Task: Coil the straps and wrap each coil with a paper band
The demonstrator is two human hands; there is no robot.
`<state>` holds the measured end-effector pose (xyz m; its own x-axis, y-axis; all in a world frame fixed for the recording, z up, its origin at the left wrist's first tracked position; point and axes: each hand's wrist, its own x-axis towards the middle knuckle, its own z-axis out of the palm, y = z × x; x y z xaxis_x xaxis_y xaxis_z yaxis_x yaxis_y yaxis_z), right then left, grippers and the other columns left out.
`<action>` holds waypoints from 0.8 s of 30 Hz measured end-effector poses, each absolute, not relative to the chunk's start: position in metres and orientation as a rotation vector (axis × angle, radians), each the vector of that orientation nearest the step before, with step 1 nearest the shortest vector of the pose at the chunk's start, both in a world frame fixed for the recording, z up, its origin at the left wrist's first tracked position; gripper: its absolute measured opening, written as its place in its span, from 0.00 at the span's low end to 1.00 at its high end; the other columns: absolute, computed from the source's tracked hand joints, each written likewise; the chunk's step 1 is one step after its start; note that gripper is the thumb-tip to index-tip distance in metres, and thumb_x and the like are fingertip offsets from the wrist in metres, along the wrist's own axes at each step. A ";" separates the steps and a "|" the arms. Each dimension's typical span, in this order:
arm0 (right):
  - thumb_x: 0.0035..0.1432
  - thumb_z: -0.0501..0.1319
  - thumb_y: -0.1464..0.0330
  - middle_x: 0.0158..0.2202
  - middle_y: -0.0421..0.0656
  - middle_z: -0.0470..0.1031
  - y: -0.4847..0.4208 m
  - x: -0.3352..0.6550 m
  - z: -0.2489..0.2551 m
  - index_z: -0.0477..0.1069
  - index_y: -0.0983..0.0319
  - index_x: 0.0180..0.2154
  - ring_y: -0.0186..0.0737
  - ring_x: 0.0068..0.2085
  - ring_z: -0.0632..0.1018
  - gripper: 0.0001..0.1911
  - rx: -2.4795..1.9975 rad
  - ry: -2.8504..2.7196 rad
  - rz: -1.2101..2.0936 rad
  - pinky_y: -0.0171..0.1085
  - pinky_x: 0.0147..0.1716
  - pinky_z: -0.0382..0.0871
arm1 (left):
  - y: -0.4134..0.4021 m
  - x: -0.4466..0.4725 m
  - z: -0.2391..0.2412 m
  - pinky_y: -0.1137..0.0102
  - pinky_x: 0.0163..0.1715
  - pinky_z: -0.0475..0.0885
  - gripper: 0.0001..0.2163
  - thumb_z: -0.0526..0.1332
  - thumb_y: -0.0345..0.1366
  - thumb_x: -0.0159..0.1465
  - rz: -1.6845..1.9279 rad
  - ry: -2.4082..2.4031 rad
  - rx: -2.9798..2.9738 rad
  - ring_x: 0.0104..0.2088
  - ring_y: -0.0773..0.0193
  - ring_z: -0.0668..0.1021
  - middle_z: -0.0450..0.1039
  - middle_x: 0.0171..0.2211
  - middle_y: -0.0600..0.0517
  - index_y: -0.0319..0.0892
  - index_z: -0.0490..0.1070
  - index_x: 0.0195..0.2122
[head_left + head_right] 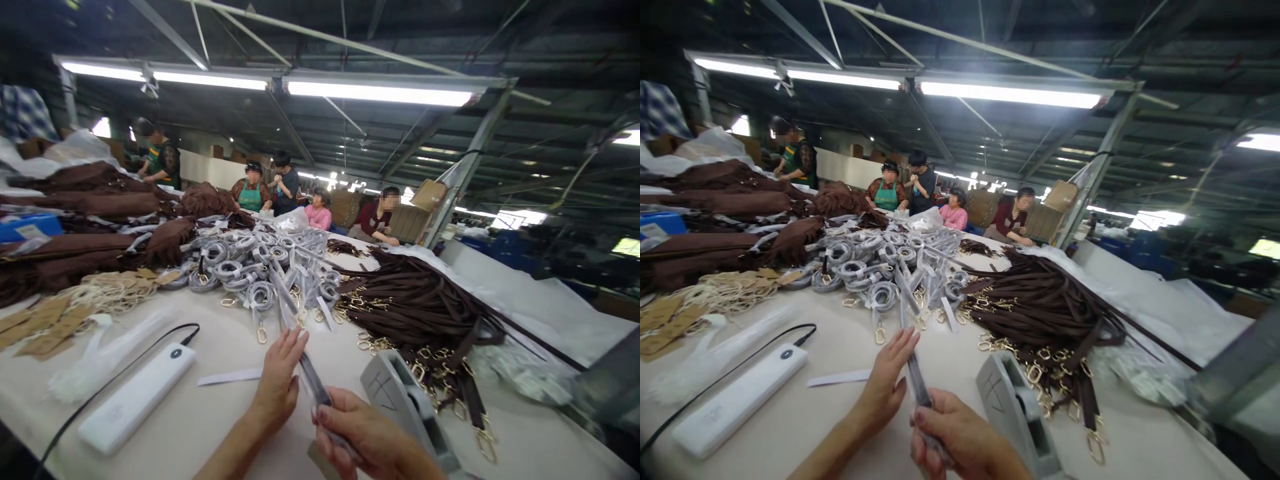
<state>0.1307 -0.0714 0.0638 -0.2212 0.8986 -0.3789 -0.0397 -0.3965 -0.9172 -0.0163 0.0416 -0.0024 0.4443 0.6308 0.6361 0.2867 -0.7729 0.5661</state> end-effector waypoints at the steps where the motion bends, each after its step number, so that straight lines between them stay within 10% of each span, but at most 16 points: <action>1: 0.49 0.67 0.49 0.21 0.38 0.74 -0.085 0.131 0.066 0.64 0.62 0.35 0.25 0.14 0.66 0.25 -1.245 -1.038 1.760 0.26 0.15 0.58 | 0.039 -0.013 0.001 0.44 0.63 0.54 0.38 0.51 0.17 0.48 1.195 0.736 2.417 0.67 0.50 0.59 0.64 0.64 0.44 0.45 0.65 0.62; 6: 0.55 0.65 0.52 0.27 0.44 0.78 -0.128 0.133 0.065 0.70 0.66 0.43 0.34 0.23 0.77 0.25 -1.045 -0.667 1.941 0.30 0.22 0.70 | 0.024 -0.008 0.017 0.46 0.63 0.56 0.22 0.48 0.20 0.64 1.043 0.528 2.622 0.61 0.55 0.70 0.78 0.51 0.45 0.45 0.76 0.49; 17: 0.52 0.65 0.45 0.16 0.28 0.61 -0.157 0.135 0.060 0.71 0.61 0.44 0.21 0.14 0.47 0.28 -1.114 -0.667 1.777 0.24 0.12 0.36 | -0.003 0.000 0.031 0.47 0.63 0.56 0.18 0.48 0.22 0.67 1.002 0.427 2.700 0.57 0.55 0.74 0.80 0.46 0.45 0.42 0.74 0.48; 24: 0.54 0.60 0.44 0.14 0.34 0.70 -0.167 0.138 0.047 0.68 0.65 0.44 0.24 0.09 0.52 0.32 -1.172 -0.912 1.576 0.26 0.07 0.41 | -0.008 0.003 0.031 0.50 0.63 0.58 0.14 0.49 0.25 0.68 0.977 0.304 2.759 0.51 0.58 0.78 0.80 0.41 0.47 0.41 0.72 0.47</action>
